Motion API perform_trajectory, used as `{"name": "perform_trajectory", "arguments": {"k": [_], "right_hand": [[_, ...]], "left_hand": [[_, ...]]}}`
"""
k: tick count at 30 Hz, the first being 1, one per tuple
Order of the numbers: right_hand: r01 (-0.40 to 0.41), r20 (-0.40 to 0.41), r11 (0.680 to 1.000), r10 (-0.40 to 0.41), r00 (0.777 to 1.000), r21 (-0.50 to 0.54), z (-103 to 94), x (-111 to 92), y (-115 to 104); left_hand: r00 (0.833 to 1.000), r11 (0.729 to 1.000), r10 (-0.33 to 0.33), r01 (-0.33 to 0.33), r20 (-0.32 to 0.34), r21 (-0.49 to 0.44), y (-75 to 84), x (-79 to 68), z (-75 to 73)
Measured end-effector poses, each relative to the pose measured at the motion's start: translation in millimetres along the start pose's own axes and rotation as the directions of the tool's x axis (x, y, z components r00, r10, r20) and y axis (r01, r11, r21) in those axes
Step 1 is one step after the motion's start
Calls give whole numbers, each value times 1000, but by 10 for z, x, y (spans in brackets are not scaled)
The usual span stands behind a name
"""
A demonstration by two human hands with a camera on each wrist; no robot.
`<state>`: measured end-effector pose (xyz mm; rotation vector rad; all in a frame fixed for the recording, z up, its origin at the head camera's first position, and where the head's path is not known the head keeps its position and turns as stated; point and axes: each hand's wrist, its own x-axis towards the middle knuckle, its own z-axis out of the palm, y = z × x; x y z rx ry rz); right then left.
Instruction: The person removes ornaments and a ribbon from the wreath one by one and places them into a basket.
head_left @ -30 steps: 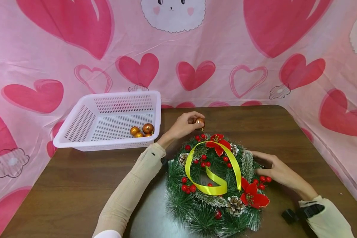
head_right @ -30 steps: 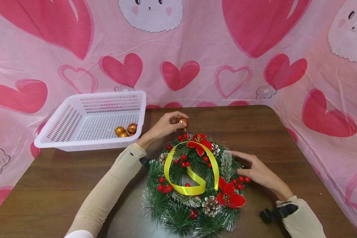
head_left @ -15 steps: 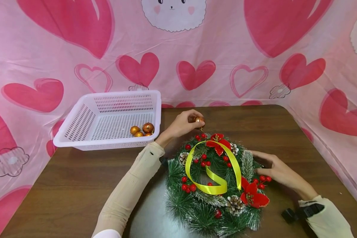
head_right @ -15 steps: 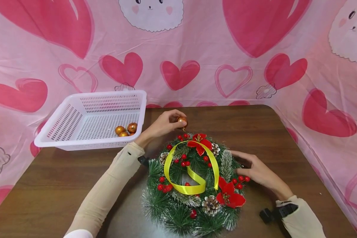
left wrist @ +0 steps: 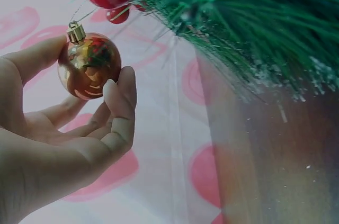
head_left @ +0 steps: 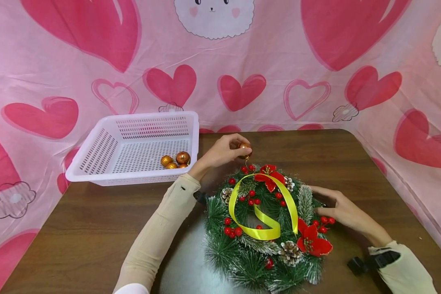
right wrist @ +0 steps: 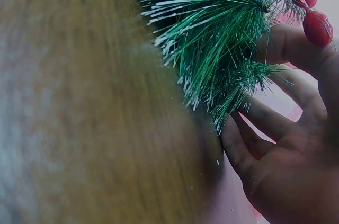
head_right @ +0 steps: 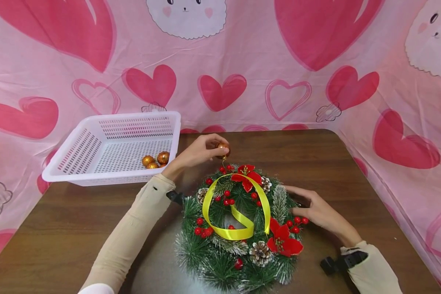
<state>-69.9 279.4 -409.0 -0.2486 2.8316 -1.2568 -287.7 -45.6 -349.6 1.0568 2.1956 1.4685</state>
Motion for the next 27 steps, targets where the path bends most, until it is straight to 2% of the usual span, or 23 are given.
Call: {"name": "perform_trajectory", "arguments": {"k": [8,13,19,23,27], "right_hand": [[6,-5,1000,-6,1000,-11,0,-1,-1],[11,-4,1000,-11,1000,-10,-5,-1,-5],[27,-9,1000,-27,1000,-4,-29,0,-1],[31,-15,999,-31,999,6,-29,3,8],[23,-9,1000,-23,1000,9,-17,15,22]], "left_hand": [[999,1000,8,-8,-38,-11,97,-41,-55],[996,999,44,-44,-74,-3,175,-69,-109],[986,996,89,-92,-142,-18,269,-84,-158],[979,997,75,-75,-191,4,281,-101,-207],[967,998,70,-68,-245,15,256,-184,-295]]}}
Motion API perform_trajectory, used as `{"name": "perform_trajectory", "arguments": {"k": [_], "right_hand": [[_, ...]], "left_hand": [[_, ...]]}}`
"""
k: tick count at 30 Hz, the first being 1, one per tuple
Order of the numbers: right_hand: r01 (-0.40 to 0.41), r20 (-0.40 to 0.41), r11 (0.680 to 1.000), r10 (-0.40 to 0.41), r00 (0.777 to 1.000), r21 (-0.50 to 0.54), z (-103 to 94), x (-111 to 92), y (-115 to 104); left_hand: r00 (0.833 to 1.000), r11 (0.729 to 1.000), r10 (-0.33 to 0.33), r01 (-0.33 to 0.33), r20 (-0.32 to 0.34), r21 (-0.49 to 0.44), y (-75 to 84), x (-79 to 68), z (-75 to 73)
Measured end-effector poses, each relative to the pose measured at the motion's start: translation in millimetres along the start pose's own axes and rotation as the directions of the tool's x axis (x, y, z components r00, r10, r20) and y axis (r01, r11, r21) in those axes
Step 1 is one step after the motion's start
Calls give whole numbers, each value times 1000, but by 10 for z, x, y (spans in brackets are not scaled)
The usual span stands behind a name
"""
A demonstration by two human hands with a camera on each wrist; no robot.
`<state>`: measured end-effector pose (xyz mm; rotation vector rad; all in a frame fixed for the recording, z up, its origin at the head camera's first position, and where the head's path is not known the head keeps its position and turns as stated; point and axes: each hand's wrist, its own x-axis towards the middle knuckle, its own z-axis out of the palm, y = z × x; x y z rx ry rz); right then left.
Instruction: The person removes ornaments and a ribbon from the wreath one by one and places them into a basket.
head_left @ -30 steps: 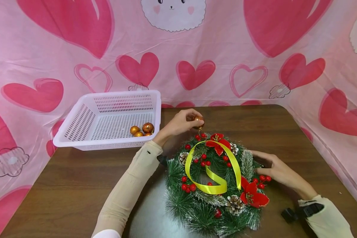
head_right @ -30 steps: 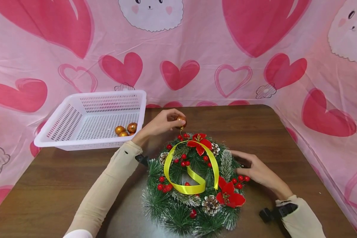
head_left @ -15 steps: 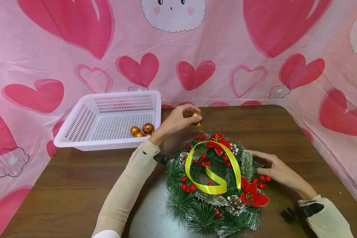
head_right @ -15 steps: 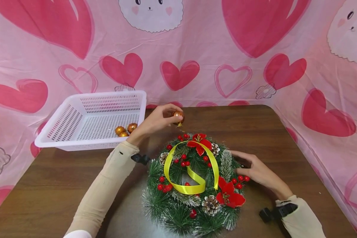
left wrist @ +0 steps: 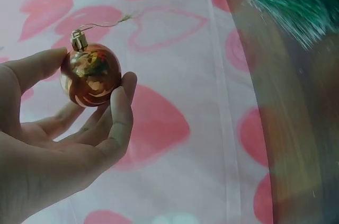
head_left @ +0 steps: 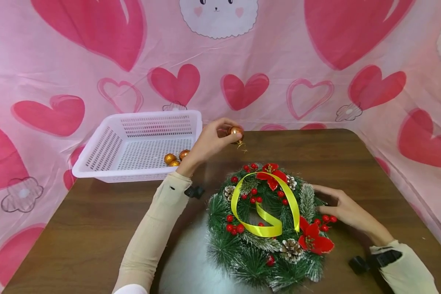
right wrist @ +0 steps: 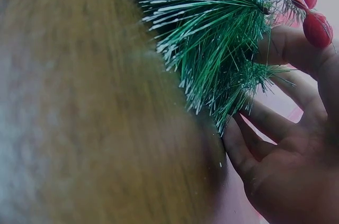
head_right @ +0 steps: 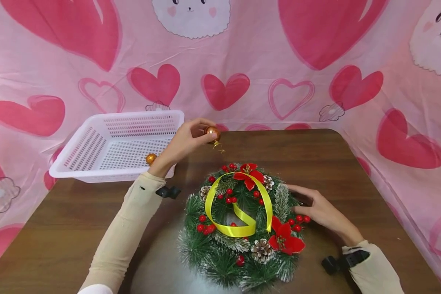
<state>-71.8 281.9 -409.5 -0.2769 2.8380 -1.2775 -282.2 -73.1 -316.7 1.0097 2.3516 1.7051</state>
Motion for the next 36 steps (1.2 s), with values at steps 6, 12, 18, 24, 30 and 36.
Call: {"name": "perform_trajectory", "arguments": {"k": [6,12,18,24,30,36], "right_hand": [[2,-4,1000,-2,1000,2,7,6,12],[6,-6,1000,-6,1000,-8,-15,-1,10],[25,-7,1000,-25,1000,3,-7,13,9],[12,13,1000,-13,1000,15,1,14,-24],[-54,85,996,48,995,75,13,6,-76],[-46,12,999,46,999,15,89,29,-117]], "left_hand": [[997,998,-12,17,-76,60,-34,-176,-222],[987,993,-26,44,-160,110,0,-347,-428],[977,988,5,29,-215,154,5,-477,-609],[967,984,-4,50,-254,173,6,-641,-749],[952,978,-56,113,-300,174,-96,-836,-888],[931,963,-65,153,-360,222,-173,-920,-1068]]}}
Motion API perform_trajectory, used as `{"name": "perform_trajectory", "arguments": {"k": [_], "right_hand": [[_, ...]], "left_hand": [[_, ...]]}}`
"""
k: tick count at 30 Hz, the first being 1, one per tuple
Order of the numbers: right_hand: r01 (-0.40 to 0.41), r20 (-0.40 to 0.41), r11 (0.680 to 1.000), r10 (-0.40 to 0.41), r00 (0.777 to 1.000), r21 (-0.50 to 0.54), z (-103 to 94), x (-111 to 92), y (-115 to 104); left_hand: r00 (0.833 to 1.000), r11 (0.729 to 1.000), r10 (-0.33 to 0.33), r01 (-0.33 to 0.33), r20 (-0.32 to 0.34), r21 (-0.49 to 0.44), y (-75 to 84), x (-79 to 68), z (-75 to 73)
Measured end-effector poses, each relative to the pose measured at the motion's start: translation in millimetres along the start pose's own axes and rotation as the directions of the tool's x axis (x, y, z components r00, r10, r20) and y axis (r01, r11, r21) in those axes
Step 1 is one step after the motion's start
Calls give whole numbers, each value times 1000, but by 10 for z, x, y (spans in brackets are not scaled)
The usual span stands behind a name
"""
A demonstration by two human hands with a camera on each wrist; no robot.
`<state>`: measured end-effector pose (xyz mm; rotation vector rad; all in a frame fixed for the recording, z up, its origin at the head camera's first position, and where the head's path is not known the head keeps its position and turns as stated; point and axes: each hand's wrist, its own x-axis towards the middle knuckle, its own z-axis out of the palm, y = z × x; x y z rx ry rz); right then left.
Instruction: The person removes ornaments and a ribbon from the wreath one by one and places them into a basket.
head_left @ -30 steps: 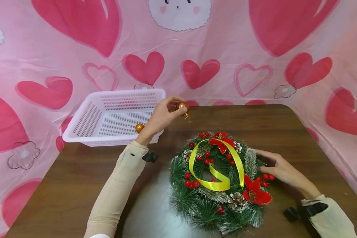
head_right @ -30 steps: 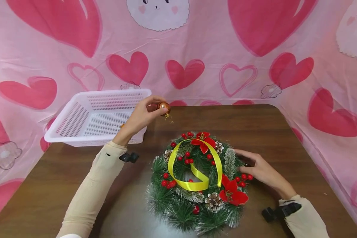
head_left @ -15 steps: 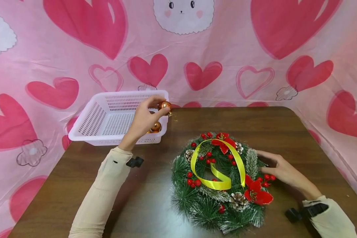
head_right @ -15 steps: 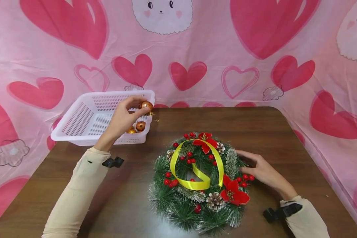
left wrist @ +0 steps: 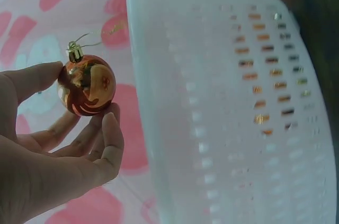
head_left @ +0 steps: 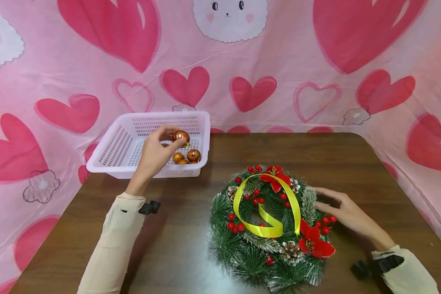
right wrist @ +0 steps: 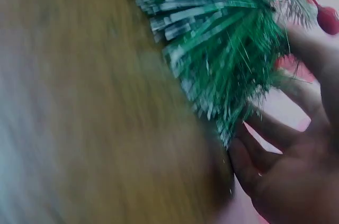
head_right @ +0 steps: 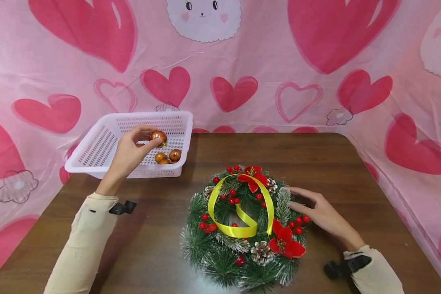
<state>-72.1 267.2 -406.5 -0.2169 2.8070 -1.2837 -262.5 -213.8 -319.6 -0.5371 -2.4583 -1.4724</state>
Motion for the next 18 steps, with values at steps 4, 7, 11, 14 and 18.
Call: {"name": "perform_trajectory", "arguments": {"k": [4,7,11,14,18], "right_hand": [[-10,-39,1000,9,999,-28,9,11,16],[-15,-47,999,13,999,-33,0,20,35],[-18,-57,999,15,998,-42,5,32,47],[-12,-74,999,9,997,-46,17,36,58],[0,-104,999,-5,995,-49,35,31,67]], "left_hand": [[999,1000,-7,8,-41,30,-40,35,-88],[997,999,-29,31,-67,37,-92,59,-143],[994,998,-59,62,-93,31,-174,83,-217],[993,997,-65,68,-94,25,-217,94,-257],[994,997,-70,72,-86,29,-269,118,-301]]}}
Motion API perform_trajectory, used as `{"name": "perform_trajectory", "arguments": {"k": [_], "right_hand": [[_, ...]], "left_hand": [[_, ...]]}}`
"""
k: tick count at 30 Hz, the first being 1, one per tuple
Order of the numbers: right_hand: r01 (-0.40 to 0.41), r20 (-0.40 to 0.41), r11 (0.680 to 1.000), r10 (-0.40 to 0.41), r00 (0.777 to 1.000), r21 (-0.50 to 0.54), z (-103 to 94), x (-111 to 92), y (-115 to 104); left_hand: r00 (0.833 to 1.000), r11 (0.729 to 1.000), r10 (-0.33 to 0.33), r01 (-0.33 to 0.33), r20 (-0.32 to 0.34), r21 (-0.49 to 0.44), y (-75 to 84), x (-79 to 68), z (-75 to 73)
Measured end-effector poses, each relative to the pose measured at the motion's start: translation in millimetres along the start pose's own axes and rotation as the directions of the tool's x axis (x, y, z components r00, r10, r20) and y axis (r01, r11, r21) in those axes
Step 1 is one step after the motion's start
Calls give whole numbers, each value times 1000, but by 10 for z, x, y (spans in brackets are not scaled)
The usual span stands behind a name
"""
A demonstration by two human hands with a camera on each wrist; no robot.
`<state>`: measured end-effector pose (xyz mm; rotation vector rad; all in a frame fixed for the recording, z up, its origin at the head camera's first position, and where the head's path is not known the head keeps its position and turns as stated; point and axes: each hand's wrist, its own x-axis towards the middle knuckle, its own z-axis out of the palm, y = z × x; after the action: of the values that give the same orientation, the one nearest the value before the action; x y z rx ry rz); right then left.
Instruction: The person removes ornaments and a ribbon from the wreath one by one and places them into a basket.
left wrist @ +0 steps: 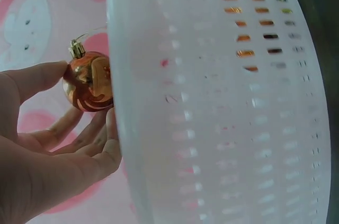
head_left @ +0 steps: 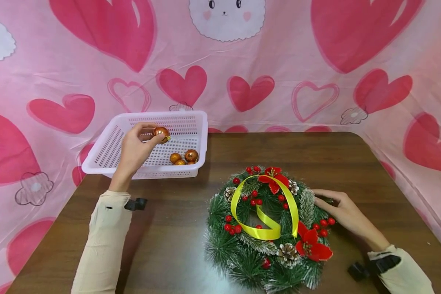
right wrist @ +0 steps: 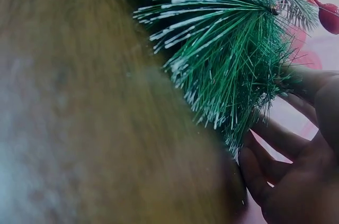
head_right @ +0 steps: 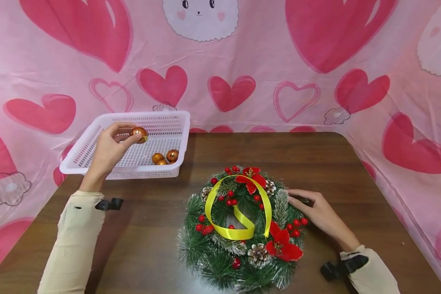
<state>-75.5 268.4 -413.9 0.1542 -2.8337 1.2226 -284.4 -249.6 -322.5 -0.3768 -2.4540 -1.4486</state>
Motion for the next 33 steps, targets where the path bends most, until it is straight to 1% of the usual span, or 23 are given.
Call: {"name": "perform_trajectory", "arguments": {"k": [7,12,19,23,29,33], "right_hand": [[-8,-21,1000,9,1000,16,19,-8,-17],[-28,-32,1000,28,999,12,14,-10,-40],[-43,-29,999,43,999,8,13,-7,-38],[-47,-30,999,47,998,13,20,-7,-38],[-53,-29,998,53,998,16,18,-8,-39],[-45,-32,999,46,998,20,17,-7,-34]], "left_hand": [[998,998,-57,56,29,22,-92,37,-80],[996,993,-88,85,35,80,-176,50,-116],[997,985,-65,58,39,161,-319,71,-114],[994,974,-77,60,72,218,-377,71,-103],[988,966,-94,59,127,253,-413,72,-89],[985,963,-92,50,148,265,-415,76,-79]]}}
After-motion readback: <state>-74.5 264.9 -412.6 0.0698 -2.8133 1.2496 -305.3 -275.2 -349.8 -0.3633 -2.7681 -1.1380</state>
